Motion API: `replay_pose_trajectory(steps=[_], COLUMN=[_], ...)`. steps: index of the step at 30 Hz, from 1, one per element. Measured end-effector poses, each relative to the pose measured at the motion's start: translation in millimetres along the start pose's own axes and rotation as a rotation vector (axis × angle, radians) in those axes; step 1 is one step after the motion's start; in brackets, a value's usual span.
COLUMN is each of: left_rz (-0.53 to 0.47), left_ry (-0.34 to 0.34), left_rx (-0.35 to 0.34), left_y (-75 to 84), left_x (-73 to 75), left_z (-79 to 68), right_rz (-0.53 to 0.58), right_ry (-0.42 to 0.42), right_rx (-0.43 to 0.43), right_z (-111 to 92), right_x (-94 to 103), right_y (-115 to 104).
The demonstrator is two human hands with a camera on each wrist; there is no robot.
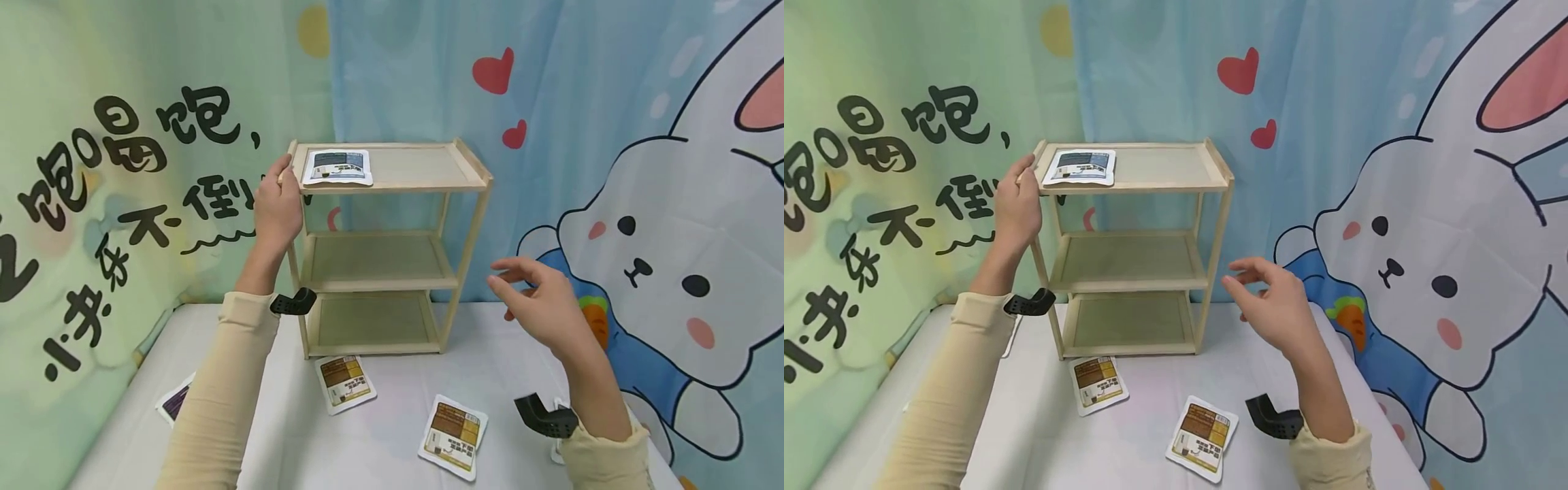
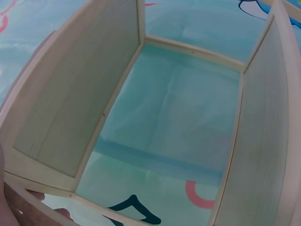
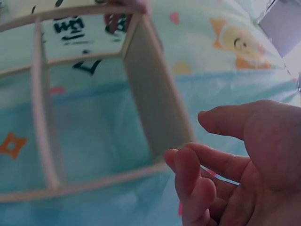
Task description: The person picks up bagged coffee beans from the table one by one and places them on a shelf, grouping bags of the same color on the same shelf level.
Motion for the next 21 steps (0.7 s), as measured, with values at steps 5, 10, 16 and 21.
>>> replay_pose_trajectory(steps=[5,10,16,21], left_rz=[0.007,0.020,0.002,0.002], left_ry=[-0.007,-0.009,-0.012,-0.017], left_rx=[0.004,0.002,-0.012,-0.001], left_y=[4.3,4.8,5.7,4.6], left_x=[-2.8,-3.1,-3.6,-2.5], left_z=[-0.9,-1.7,-0.7,-2.4], right_rz=[-0.033,-0.030,0.073,0.134], right_ry=[0.023,0.026,0.005,0.040], right_rx=[-0.084,-0.207,-0.447,-0.622], right_z=[-16,-33,-51,-63], right_x=[1.7,-0.9,-10.9,-18.6], right_y=[46,96,159,201])
Point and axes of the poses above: each hand's wrist, its own z-axis towards the middle knuckle, its own x-axis out of the back of the hand, y = z × x, the point moved 5 cm from there along z, towards the middle knuckle, and after that the axes turned 13 degrees about -x, right-handed, at the moved point
